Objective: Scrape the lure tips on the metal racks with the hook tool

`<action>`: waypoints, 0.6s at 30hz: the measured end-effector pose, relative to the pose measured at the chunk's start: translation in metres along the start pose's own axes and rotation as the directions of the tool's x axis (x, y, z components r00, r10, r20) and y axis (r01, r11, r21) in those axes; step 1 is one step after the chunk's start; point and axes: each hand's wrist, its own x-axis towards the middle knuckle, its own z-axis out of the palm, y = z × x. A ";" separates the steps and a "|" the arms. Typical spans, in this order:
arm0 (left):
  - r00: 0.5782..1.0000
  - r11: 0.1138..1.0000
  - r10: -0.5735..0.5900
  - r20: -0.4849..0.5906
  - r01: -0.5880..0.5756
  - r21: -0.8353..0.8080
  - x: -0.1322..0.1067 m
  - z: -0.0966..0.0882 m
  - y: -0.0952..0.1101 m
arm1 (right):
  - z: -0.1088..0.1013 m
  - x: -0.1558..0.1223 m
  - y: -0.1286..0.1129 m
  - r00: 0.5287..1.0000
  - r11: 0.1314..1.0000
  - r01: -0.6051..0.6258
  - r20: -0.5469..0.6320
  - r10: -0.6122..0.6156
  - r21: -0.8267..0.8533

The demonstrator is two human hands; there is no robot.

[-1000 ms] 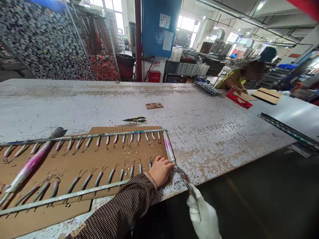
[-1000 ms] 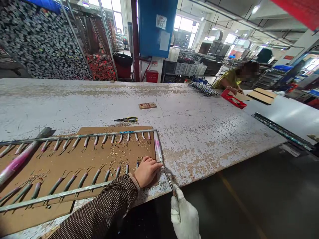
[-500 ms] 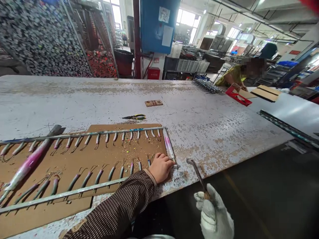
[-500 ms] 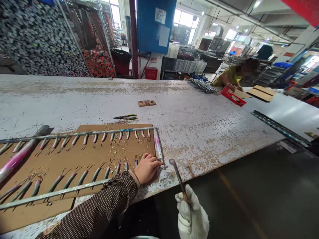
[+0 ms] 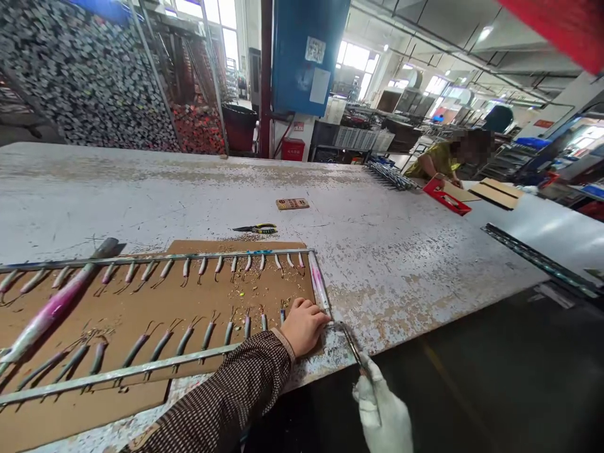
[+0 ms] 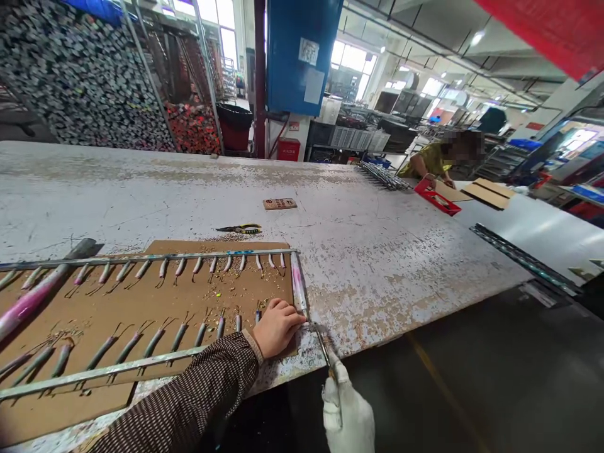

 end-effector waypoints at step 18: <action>0.997 0.998 0.038 -0.072 -0.034 0.058 -0.003 -0.005 0.007 | -0.010 0.014 -0.001 0.986 0.977 0.167 0.014 -0.167 -0.136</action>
